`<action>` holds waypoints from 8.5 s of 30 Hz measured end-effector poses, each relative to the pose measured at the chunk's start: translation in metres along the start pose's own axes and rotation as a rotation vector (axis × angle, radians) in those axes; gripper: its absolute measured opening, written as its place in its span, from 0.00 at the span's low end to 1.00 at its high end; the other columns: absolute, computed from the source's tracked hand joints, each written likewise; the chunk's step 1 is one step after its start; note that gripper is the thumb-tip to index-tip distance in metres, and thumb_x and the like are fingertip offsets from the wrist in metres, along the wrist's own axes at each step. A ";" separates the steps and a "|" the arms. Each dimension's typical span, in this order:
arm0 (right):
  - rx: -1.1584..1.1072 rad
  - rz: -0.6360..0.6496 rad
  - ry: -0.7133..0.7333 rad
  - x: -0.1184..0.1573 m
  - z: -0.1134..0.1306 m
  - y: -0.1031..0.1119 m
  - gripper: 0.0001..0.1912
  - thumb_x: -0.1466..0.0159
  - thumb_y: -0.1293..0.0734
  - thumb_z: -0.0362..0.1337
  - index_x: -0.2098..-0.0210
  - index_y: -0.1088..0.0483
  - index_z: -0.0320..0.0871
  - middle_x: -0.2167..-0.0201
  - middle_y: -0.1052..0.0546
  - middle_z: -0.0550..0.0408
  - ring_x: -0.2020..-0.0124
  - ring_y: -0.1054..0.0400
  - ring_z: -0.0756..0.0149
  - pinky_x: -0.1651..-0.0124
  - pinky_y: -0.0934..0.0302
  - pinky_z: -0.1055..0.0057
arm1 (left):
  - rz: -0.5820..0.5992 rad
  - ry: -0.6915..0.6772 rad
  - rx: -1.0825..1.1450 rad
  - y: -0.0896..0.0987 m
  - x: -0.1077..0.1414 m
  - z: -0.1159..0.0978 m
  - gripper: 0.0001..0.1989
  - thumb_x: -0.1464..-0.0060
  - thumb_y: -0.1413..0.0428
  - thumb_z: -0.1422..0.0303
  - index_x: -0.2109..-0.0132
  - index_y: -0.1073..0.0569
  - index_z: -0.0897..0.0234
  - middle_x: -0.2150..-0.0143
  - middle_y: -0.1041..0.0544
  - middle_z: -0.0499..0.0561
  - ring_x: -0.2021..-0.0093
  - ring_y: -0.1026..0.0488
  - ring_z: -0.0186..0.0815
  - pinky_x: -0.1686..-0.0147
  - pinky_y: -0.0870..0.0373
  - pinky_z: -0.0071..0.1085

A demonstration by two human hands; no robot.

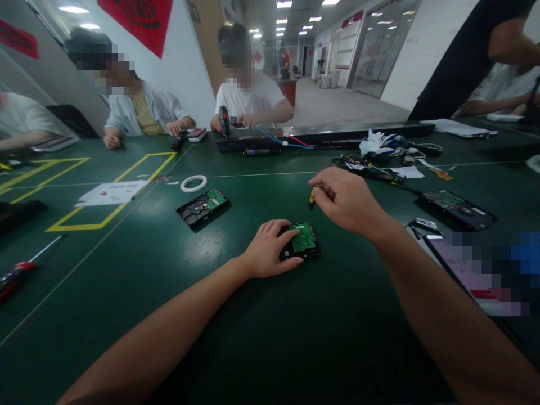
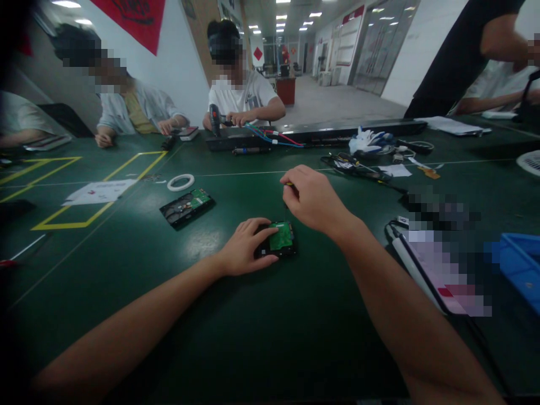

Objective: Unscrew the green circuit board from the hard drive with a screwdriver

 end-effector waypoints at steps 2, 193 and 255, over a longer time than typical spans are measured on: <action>-0.002 0.000 0.003 0.000 0.001 0.000 0.11 0.31 0.37 0.33 0.55 0.23 0.43 0.59 0.19 0.46 0.62 0.28 0.55 0.54 0.35 0.57 | 0.003 0.001 -0.002 -0.001 0.000 0.001 0.38 0.37 0.41 0.43 0.29 0.33 0.57 0.33 0.34 0.63 0.33 0.35 0.58 0.35 0.36 0.57; 0.011 0.075 -0.021 0.002 -0.006 -0.004 0.11 0.30 0.34 0.31 0.50 0.24 0.43 0.57 0.16 0.48 0.58 0.22 0.53 0.53 0.34 0.58 | -0.004 -0.003 -0.026 -0.002 0.001 0.001 0.37 0.36 0.42 0.43 0.29 0.33 0.59 0.33 0.34 0.64 0.33 0.35 0.57 0.35 0.36 0.56; 0.063 0.134 -0.039 0.004 -0.010 -0.011 0.11 0.29 0.38 0.32 0.48 0.30 0.43 0.56 0.18 0.44 0.59 0.26 0.52 0.54 0.36 0.57 | 0.006 0.008 -0.011 -0.001 0.000 0.001 0.38 0.37 0.41 0.43 0.29 0.33 0.59 0.33 0.34 0.64 0.33 0.35 0.58 0.35 0.36 0.57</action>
Point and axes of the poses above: each hand's wrist, its own x-axis away from the middle knuckle, its own y-axis out of the back of the hand, z = x × y, the point moved 7 cm from there along -x, towards the middle knuckle
